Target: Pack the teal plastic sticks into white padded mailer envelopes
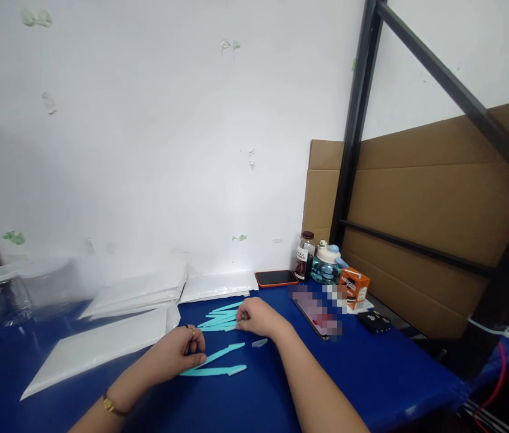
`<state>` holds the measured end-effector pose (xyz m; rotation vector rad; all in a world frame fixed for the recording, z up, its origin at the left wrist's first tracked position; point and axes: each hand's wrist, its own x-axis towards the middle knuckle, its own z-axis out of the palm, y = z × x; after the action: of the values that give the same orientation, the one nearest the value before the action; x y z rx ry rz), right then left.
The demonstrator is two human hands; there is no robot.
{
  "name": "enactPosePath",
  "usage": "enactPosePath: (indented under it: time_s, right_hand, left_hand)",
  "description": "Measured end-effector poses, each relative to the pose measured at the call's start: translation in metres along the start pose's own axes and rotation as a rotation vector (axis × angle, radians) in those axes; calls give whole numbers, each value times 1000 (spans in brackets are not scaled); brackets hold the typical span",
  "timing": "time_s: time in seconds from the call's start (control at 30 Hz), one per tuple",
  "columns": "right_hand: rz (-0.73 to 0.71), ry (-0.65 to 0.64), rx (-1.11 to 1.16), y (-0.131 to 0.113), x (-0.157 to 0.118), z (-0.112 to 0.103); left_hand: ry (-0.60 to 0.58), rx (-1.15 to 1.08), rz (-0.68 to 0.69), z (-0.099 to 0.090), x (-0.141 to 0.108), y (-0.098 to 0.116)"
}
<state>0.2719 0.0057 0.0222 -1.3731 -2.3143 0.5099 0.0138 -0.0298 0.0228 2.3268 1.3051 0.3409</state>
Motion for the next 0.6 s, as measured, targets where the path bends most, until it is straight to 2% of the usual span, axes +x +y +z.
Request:
enactPosePath:
  time_s: [0.07,0.17,0.3,0.47,0.6]
  right_hand:
    - [-9,-10,-32,-5,6,11]
    - [2,-111,1,-5,8,18]
    - [-16,-219,55,-2,4,15]
    - [-102,-102,-6,-9,2,12]
    - [-84,-171,12,-11,4,15]
  left_hand:
    - [95,47,18,2,3,1]
    - [191,125,84,7,8,3]
    - [158,225,96,13,15,5]
    - [141,155,30,20,19,2]
    - [184,155,14,21,19,1]
